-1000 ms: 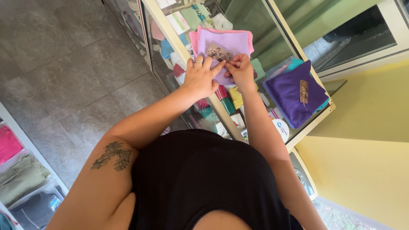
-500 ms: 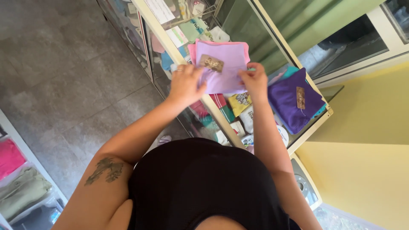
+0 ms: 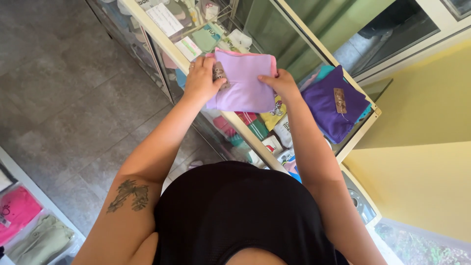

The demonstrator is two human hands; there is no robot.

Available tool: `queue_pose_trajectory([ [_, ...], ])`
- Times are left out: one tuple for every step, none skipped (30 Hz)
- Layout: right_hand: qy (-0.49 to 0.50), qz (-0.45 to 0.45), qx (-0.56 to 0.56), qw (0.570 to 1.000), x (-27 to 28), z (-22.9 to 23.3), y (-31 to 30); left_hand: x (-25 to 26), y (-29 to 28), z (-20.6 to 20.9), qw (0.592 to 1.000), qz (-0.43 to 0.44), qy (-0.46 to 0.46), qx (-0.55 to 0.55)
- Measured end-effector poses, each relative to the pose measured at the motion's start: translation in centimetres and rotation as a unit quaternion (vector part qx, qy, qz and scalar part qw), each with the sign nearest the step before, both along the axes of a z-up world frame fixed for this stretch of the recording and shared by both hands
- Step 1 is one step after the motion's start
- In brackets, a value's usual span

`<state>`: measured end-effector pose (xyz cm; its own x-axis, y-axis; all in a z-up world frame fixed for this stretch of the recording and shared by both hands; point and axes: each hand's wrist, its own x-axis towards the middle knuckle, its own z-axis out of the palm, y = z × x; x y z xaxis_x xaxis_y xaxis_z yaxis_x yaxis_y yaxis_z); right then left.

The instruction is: Organizing and folding various clothing items like shorts and leggings on a display counter in a retail store.

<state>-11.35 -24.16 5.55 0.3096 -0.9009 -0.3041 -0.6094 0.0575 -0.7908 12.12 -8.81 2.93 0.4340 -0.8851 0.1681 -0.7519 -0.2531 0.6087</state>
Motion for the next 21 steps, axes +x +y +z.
queue_pose_trajectory([
  [0.007,0.001,-0.002,1.000,-0.1,1.2,1.1,-0.2,0.3,0.9,0.999,-0.021,0.021,0.034],
  [0.007,0.001,-0.001,1.000,-0.6,-0.1,0.3,-0.3,0.3,0.9,0.999,-0.021,0.021,0.035],
  [0.002,-0.002,-0.010,1.000,-1.0,-1.5,-0.4,-0.3,0.2,0.9,0.999,-0.017,0.021,0.034],
  [-0.003,-0.002,-0.019,1.000,-1.3,-2.9,-1.2,-0.2,0.2,0.9,0.999,-0.011,0.020,0.033],
  [-0.003,-0.001,-0.018,1.000,-1.4,-2.7,-0.5,-0.1,-0.4,-0.1,0.999,-0.010,0.020,0.034],
  [-0.019,-0.013,-0.008,1.000,-1.4,-2.6,0.1,0.1,-1.0,-1.1,0.997,-0.010,0.064,0.031],
  [-0.034,-0.025,0.001,0.999,-1.5,-2.4,0.6,0.2,-1.6,-2.0,0.994,-0.011,0.108,0.028],
  [-0.033,-0.025,0.003,0.999,-1.7,-2.9,0.5,0.5,-1.6,-2.7,0.994,-0.010,0.109,0.030],
  [-0.057,-0.021,0.013,0.998,-2.1,-3.4,0.3,0.7,-1.5,-3.4,0.994,-0.032,0.105,-0.006],
  [-0.082,-0.016,0.022,0.996,-2.3,-3.9,0.1,1.1,-1.6,-3.9,0.993,-0.055,0.099,-0.043],
  [-0.083,-0.016,0.023,0.996,-2.4,-3.4,0.6,0.6,-1.0,-3.4,0.993,-0.054,0.098,-0.042],
  [-0.071,-0.014,0.004,0.997,-2.3,-2.9,1.1,0.3,-0.5,-2.7,0.998,-0.011,0.053,-0.031],
  [-0.060,-0.013,-0.014,0.998,-2.3,-2.3,1.5,-0.1,0.0,-2.1,0.999,0.032,0.008,-0.020],
  [-0.061,-0.016,-0.013,0.998,-2.3,-3.3,1.2,0.3,-0.5,-2.4,0.999,0.030,0.007,-0.018],
  [-0.068,-0.013,-0.029,0.997,-2.4,-4.2,0.8,0.6,-1.0,-2.8,0.999,0.034,0.014,0.006],
  [-0.076,-0.016,-0.048,0.996,-2.8,-5.1,0.3,0.7,-2.0,-3.1,0.999,0.032,0.021,0.028],
  [-0.077,-0.023,-0.049,0.996,-2.0,-4.4,1.1,0.9,-1.8,-1.7,0.999,0.025,0.020,0.027],
  [-0.090,-0.022,-0.053,0.994,-1.8,-3.6,1.9,0.8,-1.9,-0.2,0.996,-0.021,0.058,0.063],
  [-0.103,-0.020,-0.057,0.993,-1.5,-2.8,2.6,0.6,-2.2,1.2,0.988,-0.068,0.095,0.100],
  [-0.101,-0.038,-0.059,0.992,-1.7,-3.1,2.8,0.9,-2.7,0.2,0.987,-0.086,0.094,0.101],
  [-0.097,-0.014,-0.081,0.992,-1.8,-3.3,2.9,1.1,-3.3,-0.8,0.988,-0.074,0.072,0.119],
])
